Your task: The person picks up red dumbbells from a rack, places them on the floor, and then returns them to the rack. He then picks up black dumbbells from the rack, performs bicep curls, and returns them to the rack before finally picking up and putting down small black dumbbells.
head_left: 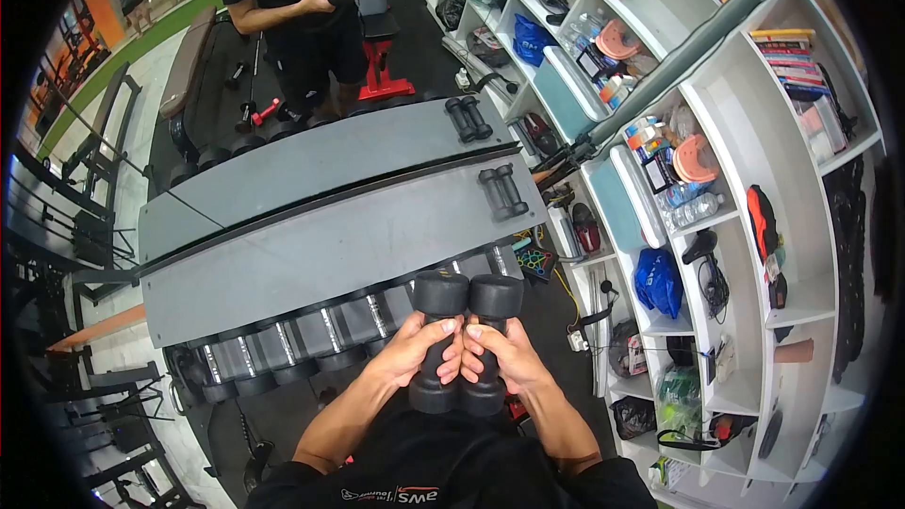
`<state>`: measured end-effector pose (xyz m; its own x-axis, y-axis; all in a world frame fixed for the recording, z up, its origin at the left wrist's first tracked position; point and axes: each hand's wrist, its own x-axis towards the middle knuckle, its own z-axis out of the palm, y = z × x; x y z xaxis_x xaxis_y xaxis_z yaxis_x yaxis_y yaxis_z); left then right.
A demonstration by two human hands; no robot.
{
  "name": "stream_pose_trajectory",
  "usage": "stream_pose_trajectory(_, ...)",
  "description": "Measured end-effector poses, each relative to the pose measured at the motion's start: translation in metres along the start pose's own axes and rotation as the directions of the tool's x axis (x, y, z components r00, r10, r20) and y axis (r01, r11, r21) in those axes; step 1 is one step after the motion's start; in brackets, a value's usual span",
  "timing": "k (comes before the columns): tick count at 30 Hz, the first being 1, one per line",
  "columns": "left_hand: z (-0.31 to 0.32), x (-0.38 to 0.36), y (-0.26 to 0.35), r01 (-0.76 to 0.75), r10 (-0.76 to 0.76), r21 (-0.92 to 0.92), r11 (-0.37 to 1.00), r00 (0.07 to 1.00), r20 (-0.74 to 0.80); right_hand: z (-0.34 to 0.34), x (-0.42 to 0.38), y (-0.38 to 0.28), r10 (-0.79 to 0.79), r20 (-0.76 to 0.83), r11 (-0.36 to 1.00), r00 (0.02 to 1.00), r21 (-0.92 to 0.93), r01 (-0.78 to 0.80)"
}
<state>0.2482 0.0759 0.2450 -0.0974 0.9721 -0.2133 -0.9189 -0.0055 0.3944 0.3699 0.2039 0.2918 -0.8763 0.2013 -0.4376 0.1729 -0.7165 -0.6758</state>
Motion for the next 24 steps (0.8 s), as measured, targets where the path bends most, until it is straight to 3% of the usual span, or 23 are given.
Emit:
stream_pose_trajectory(15, 0.011, 0.042, 0.007, -0.117, 0.125, 0.094, 0.989, 0.989, -0.080, -0.041, 0.033, -0.033, 0.061, 0.100, 0.997, 0.993, 0.050, -0.066)
stream_pose_trajectory(19, 0.023, 0.073, -0.003, -0.142, 0.154, 0.119, 0.983, 0.983, -0.101, -0.067, 0.037, -0.058, 0.069, 0.106, 0.997, 0.992, -0.048, -0.064)
stream_pose_trajectory(24, 0.040, 0.117, -0.021, -0.140, 0.212, 0.300, 0.944, 0.951, -0.225, -0.115, 0.046, -0.075, 0.054, 0.112, 0.986, 0.992, -0.166, -0.035)
